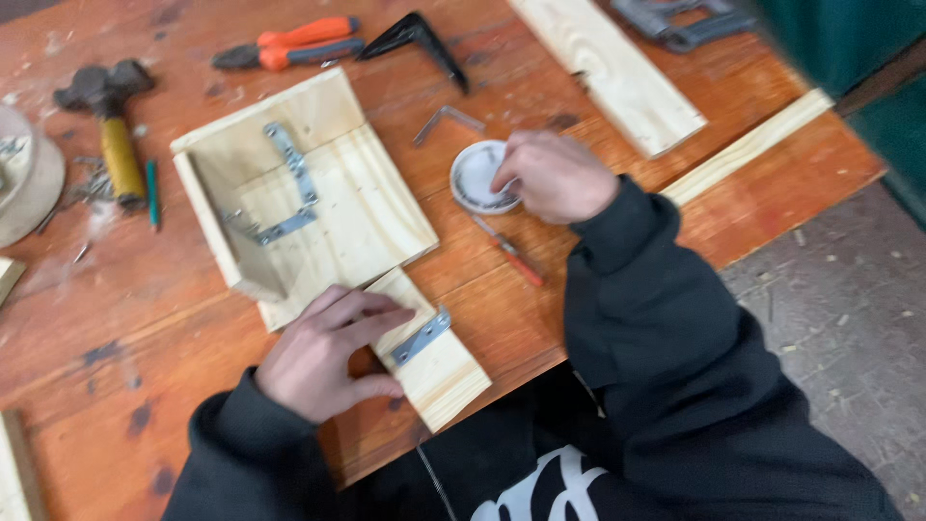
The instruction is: The person assembles a small wooden box by attaching metal brackets to the interior and exterior of the wooden panels using a screwdriver and screws. The person secures the brackets to the side panels and then attaches the side panels to the base of the box.
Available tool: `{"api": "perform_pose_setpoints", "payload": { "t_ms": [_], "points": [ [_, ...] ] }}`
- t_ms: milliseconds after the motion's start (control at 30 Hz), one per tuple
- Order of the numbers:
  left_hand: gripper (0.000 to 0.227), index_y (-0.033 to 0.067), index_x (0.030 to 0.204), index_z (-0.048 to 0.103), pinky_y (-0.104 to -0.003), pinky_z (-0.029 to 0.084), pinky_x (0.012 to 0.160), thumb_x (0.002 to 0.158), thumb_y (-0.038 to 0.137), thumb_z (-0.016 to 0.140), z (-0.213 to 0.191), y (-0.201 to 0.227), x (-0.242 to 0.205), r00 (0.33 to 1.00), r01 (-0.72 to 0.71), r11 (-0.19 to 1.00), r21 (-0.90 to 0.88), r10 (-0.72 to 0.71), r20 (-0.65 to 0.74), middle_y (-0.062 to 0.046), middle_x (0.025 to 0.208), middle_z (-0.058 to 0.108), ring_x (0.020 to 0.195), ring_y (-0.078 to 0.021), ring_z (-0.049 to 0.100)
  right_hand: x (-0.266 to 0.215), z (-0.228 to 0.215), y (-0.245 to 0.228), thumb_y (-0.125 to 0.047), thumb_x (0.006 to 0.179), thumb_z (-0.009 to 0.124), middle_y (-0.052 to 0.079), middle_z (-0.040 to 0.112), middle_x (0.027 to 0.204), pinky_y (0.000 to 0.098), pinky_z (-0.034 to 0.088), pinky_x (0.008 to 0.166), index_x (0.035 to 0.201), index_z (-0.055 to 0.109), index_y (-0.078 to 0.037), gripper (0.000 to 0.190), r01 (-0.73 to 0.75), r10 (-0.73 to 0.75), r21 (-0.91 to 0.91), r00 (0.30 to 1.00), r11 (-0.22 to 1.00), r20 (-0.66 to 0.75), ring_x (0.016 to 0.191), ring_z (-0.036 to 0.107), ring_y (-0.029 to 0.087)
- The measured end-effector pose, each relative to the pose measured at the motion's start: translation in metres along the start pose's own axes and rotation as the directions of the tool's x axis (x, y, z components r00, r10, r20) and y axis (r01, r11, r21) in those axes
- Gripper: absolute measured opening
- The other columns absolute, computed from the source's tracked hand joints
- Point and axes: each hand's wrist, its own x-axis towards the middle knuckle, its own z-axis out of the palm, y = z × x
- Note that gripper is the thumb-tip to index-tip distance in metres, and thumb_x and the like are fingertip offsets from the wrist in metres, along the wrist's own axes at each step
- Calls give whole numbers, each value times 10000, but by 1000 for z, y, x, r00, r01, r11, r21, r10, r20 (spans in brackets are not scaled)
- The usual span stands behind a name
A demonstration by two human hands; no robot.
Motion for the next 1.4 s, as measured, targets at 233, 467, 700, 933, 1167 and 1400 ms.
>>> {"api": "perform_pose_setpoints", "payload": {
  "t_ms": [233,467,700,933,1167,1400],
  "points": [
    [788,170,1339,661,-379,502,937,709,600,857,9,-4,1,999,28,999,27,-27,-32,-20,1212,669,1028,-245,592,1,-8,-7,-62,936,610,18,733,1140,539,544,752,994,841,-219,285,-90,86,45,993,995,76,1044,683,316],
    [792,167,1363,643,-394,481,970,741,622,822,6,-3,0,999,33,999,33,-33,-12,-33,1237,663,1067,-265,584,5,-6,-4,-117,846,737,48,768,950,537,522,719,870,786,-187,88,-103,102,10,992,995,70,940,704,336],
    [746,156,1254,710,-445,521,926,665,584,874,-5,12,4,993,110,993,-36,-112,-42,-41,1169,698,1041,-300,631,7,-14,-3,-295,891,765,57,771,953,489,608,878,916,834,-293,73,-229,247,-141,961,963,126,1039,735,337],
    [730,160,1229,716,-447,523,905,670,612,845,3,8,1,990,104,993,-57,-108,-87,-35,1149,693,1015,-301,621,5,-11,-3,-259,905,749,83,764,1005,517,599,872,970,830,-235,107,-206,222,-144,969,968,110,1017,728,364],
    [669,166,1206,731,-431,518,895,711,602,843,8,8,2,988,107,992,-66,-113,-107,-23,1136,697,1014,-272,628,-20,-49,-71,33,875,746,173,726,955,422,525,600,985,757,-35,130,257,-139,368,938,894,-316,703,664,298],
    [312,252,951,791,-384,487,796,822,535,817,12,7,0,986,-1,999,-42,-6,-165,41,1060,691,986,-228,644,-33,-42,-134,-43,889,744,97,755,908,414,571,761,907,765,-77,43,556,-495,665,813,499,-308,783,695,308]
  ]
}}
